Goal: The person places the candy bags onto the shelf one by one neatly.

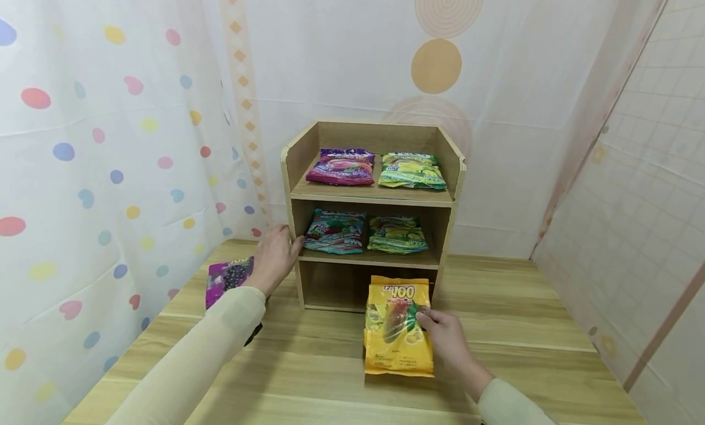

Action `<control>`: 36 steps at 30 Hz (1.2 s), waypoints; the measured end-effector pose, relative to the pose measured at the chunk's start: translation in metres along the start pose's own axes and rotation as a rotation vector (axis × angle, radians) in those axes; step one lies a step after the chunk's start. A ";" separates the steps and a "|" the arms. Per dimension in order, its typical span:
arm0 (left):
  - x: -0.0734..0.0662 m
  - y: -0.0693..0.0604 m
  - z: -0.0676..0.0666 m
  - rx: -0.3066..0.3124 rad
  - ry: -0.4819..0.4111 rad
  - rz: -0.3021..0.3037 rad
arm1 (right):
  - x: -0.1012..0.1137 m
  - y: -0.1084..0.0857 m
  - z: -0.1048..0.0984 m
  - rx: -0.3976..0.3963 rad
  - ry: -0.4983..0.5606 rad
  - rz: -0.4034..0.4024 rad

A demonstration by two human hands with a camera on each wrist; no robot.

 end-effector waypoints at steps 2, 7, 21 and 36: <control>0.000 0.000 0.000 0.005 0.000 -0.002 | 0.000 0.004 0.003 0.024 0.034 0.018; -0.001 -0.001 0.000 0.006 0.001 -0.002 | 0.002 0.017 0.006 0.027 0.030 0.036; -0.002 0.000 0.000 0.001 0.006 0.004 | 0.003 0.033 0.006 0.062 -0.129 0.009; -0.001 0.000 -0.001 -0.010 0.003 0.009 | 0.009 -0.012 0.037 -0.060 -1.051 -0.542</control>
Point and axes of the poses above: each hand's wrist, its own y-axis towards the middle knuckle, its own z-axis out of the palm, x = y × z, the point moved 3 cm from there along y, towards the middle knuckle, and after that the axes turned 9 degrees about x, right-handed, at the moved point
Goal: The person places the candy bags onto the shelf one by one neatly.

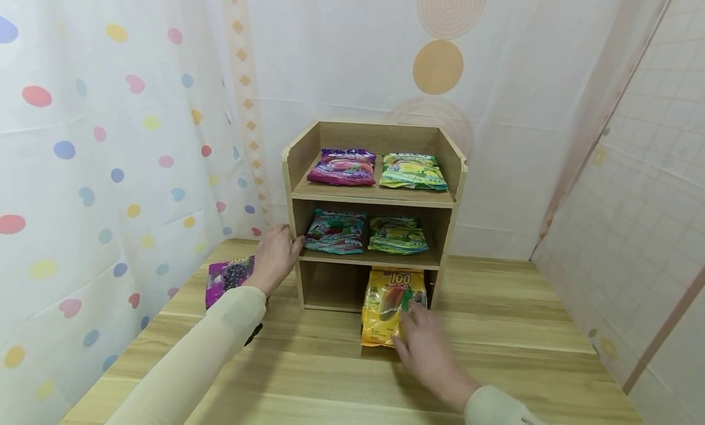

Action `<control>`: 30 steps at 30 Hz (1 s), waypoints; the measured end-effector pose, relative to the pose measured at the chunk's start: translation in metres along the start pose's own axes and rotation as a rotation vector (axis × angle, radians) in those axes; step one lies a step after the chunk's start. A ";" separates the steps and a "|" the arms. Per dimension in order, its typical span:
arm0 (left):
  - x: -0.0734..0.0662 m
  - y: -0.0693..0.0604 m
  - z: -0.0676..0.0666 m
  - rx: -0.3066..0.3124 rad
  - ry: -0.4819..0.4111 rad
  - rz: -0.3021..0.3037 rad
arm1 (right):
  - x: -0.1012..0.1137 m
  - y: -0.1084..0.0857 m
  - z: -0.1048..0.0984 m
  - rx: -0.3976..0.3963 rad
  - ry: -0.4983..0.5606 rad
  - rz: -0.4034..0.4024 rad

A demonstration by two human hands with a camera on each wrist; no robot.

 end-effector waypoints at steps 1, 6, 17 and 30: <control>0.000 0.000 0.000 0.000 0.002 -0.001 | 0.003 -0.001 0.002 0.004 -0.075 -0.054; 0.000 0.000 0.000 -0.001 0.002 -0.003 | 0.013 -0.003 0.011 0.052 -0.381 -0.278; 0.000 0.000 0.000 -0.004 -0.004 0.000 | 0.014 0.002 0.018 0.097 -0.530 -0.327; -0.002 -0.001 -0.001 -0.006 0.021 0.004 | 0.001 0.027 0.009 0.003 -0.466 -0.217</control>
Point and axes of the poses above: each hand's wrist, its own y-axis towards the middle knuckle, its own z-axis out of the palm, x = y × z, the point moved 3 cm from there along y, towards the middle knuckle, and after that the axes turned 9 degrees about x, right-handed, at the moved point
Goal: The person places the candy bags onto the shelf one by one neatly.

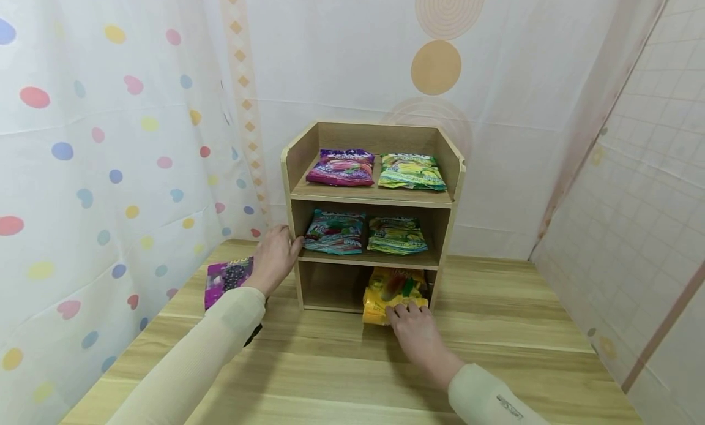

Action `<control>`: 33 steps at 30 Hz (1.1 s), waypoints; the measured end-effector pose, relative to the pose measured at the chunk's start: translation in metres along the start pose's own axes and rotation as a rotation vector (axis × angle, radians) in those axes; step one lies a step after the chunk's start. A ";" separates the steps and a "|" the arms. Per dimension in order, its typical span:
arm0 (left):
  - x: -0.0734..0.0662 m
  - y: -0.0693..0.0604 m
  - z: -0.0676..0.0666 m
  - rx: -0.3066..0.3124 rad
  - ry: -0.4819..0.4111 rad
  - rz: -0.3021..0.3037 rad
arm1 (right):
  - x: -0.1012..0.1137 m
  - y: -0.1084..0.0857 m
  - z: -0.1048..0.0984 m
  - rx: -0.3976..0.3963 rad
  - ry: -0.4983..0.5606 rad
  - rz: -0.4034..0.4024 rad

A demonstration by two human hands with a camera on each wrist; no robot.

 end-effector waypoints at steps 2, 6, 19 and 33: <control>0.000 0.000 0.000 0.003 0.001 -0.001 | -0.003 0.003 0.002 -0.025 0.019 0.009; 0.000 0.000 0.000 -0.001 0.001 0.003 | -0.009 0.008 0.009 -0.050 0.062 0.045; -0.001 0.002 0.000 0.002 -0.012 0.013 | -0.002 -0.010 0.009 -0.084 0.021 -0.102; 0.000 0.000 0.001 0.009 0.005 0.002 | 0.006 -0.013 0.017 0.009 -0.041 -0.148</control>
Point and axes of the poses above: each hand's wrist, its own y-axis towards the middle knuckle, its own z-axis out of the palm, x = y × z, the point moved 3 cm from there along y, towards the middle knuckle, and after that the axes turned 9 degrees about x, right-handed, at the moved point
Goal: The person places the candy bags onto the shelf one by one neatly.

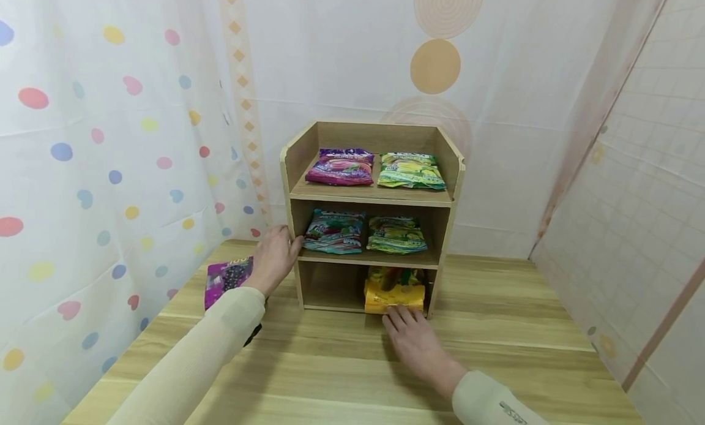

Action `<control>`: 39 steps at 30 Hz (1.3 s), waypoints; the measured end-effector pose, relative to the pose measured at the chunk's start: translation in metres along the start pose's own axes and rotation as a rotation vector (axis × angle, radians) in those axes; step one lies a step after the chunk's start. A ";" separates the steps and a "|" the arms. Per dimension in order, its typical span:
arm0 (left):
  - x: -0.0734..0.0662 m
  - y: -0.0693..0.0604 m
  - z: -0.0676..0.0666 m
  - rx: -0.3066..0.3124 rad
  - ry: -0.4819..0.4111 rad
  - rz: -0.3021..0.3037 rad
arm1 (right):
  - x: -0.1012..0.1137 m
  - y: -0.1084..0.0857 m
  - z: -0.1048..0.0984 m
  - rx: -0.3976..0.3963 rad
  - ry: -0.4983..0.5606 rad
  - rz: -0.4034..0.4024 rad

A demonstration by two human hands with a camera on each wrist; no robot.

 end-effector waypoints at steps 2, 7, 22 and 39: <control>0.000 0.000 0.000 -0.001 -0.002 0.000 | 0.000 0.002 0.001 0.041 -0.006 0.023; 0.000 0.000 -0.001 -0.007 -0.011 0.004 | -0.002 0.007 0.003 0.138 -0.002 0.071; 0.002 0.001 0.001 0.001 -0.008 0.002 | -0.011 0.005 -0.001 0.085 0.153 0.053; 0.000 0.000 0.000 0.011 -0.024 -0.007 | -0.087 -0.001 -0.051 -0.537 0.232 0.284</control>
Point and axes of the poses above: each hand's wrist, its own y-axis towards the middle knuckle, its own z-axis out of the palm, x = y × z, the point moved 3 cm from there along y, towards the middle knuckle, and after that the axes turned 9 degrees about x, right-handed, at the moved point
